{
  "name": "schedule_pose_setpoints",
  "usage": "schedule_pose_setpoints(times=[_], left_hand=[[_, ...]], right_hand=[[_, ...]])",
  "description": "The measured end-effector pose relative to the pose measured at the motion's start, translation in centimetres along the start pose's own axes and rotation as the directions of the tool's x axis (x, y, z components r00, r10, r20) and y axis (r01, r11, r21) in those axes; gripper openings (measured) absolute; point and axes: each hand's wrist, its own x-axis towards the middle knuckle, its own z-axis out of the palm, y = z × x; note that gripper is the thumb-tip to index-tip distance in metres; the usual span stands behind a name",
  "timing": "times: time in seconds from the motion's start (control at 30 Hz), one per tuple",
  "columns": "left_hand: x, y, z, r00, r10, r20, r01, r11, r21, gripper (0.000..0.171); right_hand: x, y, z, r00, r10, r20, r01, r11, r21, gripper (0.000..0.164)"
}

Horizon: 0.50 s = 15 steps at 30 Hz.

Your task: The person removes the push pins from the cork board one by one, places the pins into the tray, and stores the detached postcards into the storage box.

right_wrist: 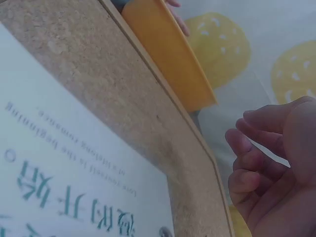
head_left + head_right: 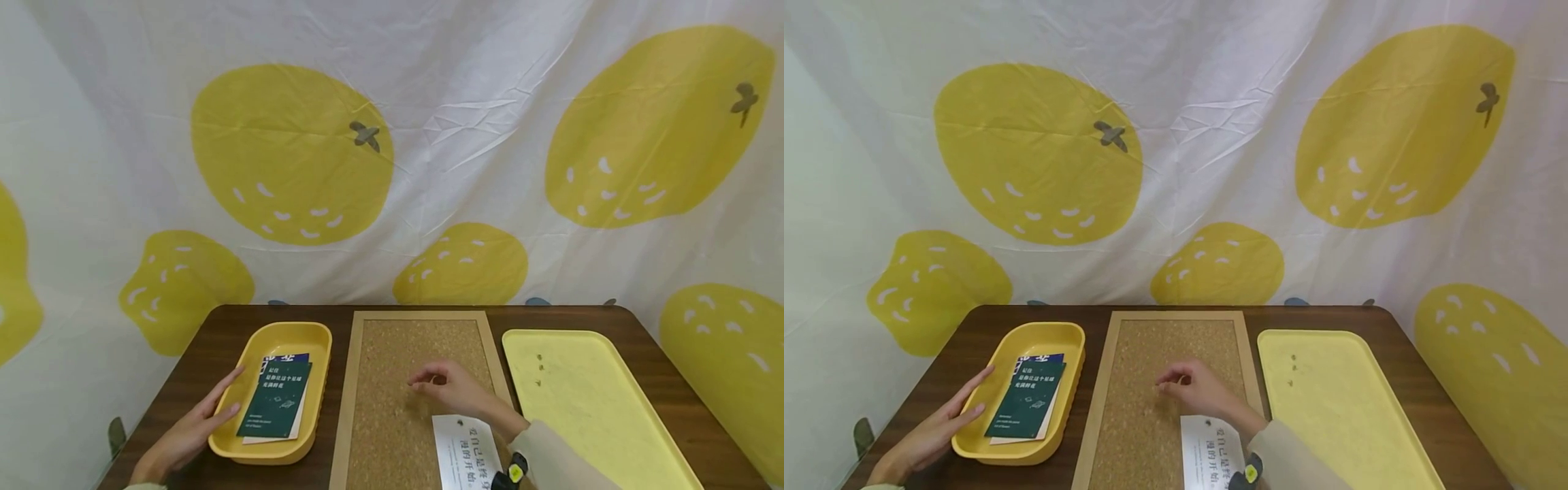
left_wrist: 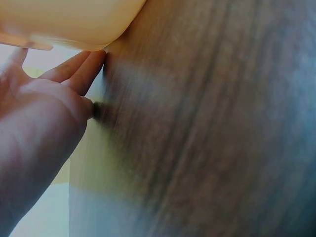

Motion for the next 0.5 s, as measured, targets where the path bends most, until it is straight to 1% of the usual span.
schedule_pose_setpoints(times=[0.17,0.27,0.37,0.5], left_hand=[[0.0,0.0,0.0,1.000,-0.004,-0.005,0.004,1.000,0.007,0.069],[0.1,0.0,0.1,1.000,-0.008,-0.003,0.008,1.000,0.011,0.069],[0.1,0.0,0.1,1.000,-0.010,-0.003,0.010,1.000,0.017,0.069],[-0.1,0.0,0.1,1.000,0.002,0.002,-0.002,1.000,0.021,0.069]], right_hand=[[-0.9,0.7,-0.4,1.000,0.005,0.010,-0.005,0.999,0.046,0.018],[-1.5,1.0,-0.7,1.000,0.026,0.016,-0.027,0.997,0.075,0.018],[-2.2,1.4,-1.0,0.998,0.061,0.012,-0.062,0.996,0.066,0.018],[-2.9,1.8,-1.1,0.996,0.087,0.001,-0.087,0.996,0.005,0.019]])
